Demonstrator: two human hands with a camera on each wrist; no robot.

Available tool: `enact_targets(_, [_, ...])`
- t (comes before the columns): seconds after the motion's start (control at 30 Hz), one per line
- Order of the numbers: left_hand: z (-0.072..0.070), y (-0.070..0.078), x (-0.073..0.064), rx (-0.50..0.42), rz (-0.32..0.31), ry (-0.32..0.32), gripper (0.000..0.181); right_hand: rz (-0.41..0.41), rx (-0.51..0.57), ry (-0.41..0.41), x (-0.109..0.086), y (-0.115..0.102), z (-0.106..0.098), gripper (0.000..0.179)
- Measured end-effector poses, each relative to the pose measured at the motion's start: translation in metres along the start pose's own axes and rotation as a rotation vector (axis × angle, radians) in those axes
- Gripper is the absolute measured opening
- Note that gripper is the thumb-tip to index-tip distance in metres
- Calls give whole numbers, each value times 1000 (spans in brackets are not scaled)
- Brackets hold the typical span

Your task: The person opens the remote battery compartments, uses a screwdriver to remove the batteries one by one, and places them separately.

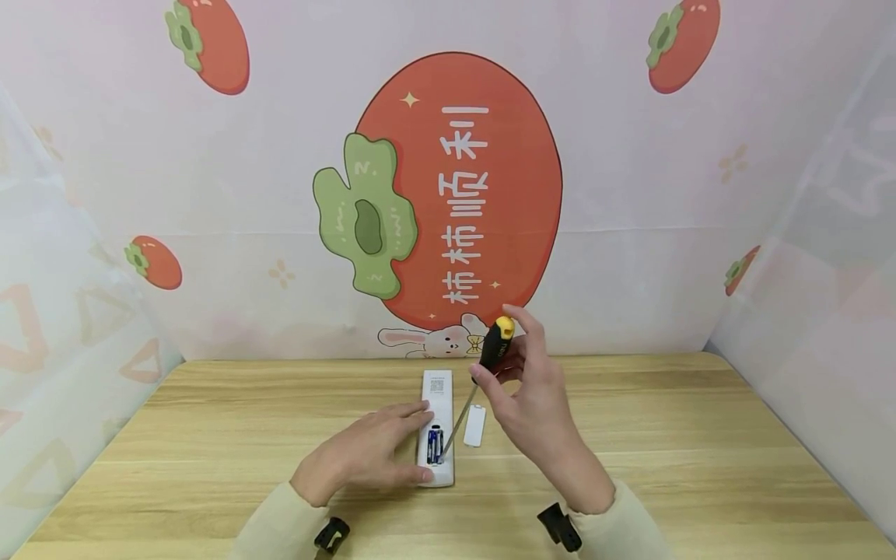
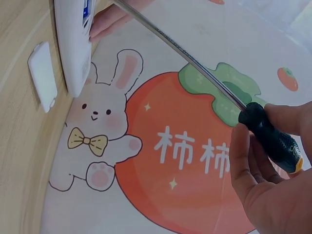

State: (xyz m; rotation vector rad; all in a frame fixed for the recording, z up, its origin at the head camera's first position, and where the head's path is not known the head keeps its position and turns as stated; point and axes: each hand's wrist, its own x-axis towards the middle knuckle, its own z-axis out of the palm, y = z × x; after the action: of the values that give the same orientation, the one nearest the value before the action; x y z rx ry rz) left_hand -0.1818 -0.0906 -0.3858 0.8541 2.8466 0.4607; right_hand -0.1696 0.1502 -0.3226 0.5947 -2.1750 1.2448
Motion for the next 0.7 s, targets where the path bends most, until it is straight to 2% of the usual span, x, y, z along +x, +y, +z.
enact_targets(0.2, [0, 0, 0, -4, -5, -18, 84, -31, -33, -35, -1, -3, 2, 89])
enact_targets(0.33, [0, 0, 0, -12, -10, -20, 85, -45, -18, -57, -2, -4, 4, 90])
enact_targets(0.7, [-1, 0, 0, -16, -15, -25, 85, -95, -13, -37, -5, -8, 9, 89])
